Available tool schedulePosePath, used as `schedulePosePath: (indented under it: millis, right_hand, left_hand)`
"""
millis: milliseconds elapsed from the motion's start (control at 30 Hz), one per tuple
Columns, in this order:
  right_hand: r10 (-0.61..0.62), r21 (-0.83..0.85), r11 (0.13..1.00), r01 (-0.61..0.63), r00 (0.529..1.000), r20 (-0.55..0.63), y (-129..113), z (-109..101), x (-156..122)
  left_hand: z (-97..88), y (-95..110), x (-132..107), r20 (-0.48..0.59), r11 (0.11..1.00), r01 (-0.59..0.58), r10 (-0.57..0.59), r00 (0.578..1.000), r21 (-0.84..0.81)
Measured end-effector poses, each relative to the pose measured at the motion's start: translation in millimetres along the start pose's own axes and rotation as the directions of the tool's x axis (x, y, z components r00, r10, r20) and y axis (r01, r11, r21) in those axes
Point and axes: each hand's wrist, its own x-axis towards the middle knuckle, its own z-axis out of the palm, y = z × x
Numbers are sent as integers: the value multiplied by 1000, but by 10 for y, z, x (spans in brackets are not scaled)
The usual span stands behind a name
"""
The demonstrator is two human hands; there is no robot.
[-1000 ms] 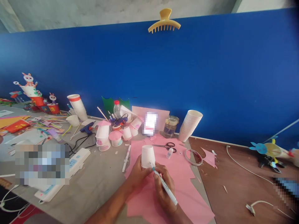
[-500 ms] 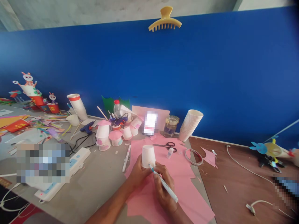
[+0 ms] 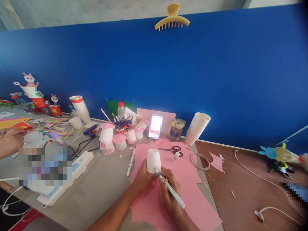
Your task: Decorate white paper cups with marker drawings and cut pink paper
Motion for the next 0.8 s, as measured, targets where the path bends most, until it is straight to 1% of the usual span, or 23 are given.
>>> schedulePosePath:
  millis: [133, 267, 367, 567, 700, 800]
  right_hand:
    - [20, -11, 1000, -20, 1000, -5, 11, -4, -10]
    - [-9, -10, 1000, 9, 1000, 20, 1, 1, -5]
    - [-12, 1, 1000, 12, 1000, 12, 3, 7, -5]
    - [110, 23, 994, -109, 992, -56, 53, 2, -43]
    - [124, 19, 992, -123, 990, -67, 59, -3, -45]
    - [122, 28, 992, -120, 989, -79, 54, 3, -35]
  left_hand:
    - [0, -3, -9, -7, 1000, -3, 3, 1000, -1]
    - [14, 20, -10, -37, 1000, 14, -14, 999, 13]
    - [15, 27, -8, -41, 1000, 20, -19, 999, 14]
    - [-28, -44, -2, -7, 1000, -20, 20, 1000, 9]
    - [-43, -68, 0, -16, 1000, -4, 5, 1000, 17]
    - [-34, -35, -8, -22, 1000, 6, -5, 1000, 14]
